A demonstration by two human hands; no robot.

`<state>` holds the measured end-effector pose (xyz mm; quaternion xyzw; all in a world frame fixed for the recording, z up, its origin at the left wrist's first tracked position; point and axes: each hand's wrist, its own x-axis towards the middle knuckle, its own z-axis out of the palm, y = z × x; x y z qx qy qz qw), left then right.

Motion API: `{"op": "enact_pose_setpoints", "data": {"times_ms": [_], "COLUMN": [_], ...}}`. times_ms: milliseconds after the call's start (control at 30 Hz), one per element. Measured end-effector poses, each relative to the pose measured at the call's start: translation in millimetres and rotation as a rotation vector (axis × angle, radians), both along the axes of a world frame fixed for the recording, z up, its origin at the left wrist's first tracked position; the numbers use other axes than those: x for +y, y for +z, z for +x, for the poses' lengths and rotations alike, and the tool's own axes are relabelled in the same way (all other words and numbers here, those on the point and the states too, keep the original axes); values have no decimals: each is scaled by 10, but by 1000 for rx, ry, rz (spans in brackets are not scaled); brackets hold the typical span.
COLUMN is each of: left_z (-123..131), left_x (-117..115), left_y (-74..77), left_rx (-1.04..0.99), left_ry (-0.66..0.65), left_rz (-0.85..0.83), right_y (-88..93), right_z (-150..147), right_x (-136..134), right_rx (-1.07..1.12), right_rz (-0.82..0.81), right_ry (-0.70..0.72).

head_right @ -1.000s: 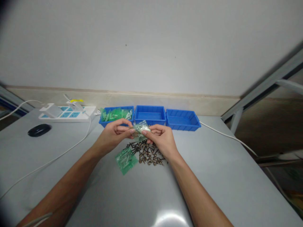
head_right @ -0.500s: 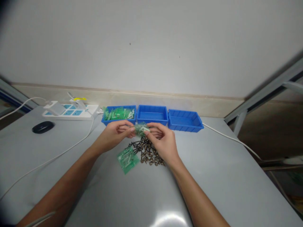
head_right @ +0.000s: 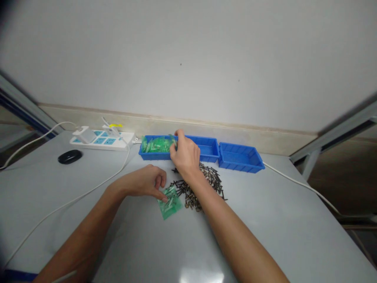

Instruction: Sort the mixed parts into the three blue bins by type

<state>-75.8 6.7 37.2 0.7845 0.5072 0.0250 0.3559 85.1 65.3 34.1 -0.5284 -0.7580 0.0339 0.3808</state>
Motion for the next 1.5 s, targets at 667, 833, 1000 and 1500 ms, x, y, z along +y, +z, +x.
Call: {"op": "enact_pose_setpoints", "data": {"times_ms": [667,833,1000,1500], "left_z": [-97,-110,-50,277], "left_x": [52,63,61,-14], "left_y": [138,101,86,76], "left_rx": [-251,-385,-580,-722], "left_ry": [6,44,145,243], "left_rz": [-1,-86,-103,-94], "right_y": [-156,-97,-42,-176], "right_z": [253,293,473,842], "right_x": [-120,-99,-238,-630], "right_rx": [-222,-246,241,979], "right_rz": [114,136,-10,-766], "right_ry": [254,257,261,374]}}
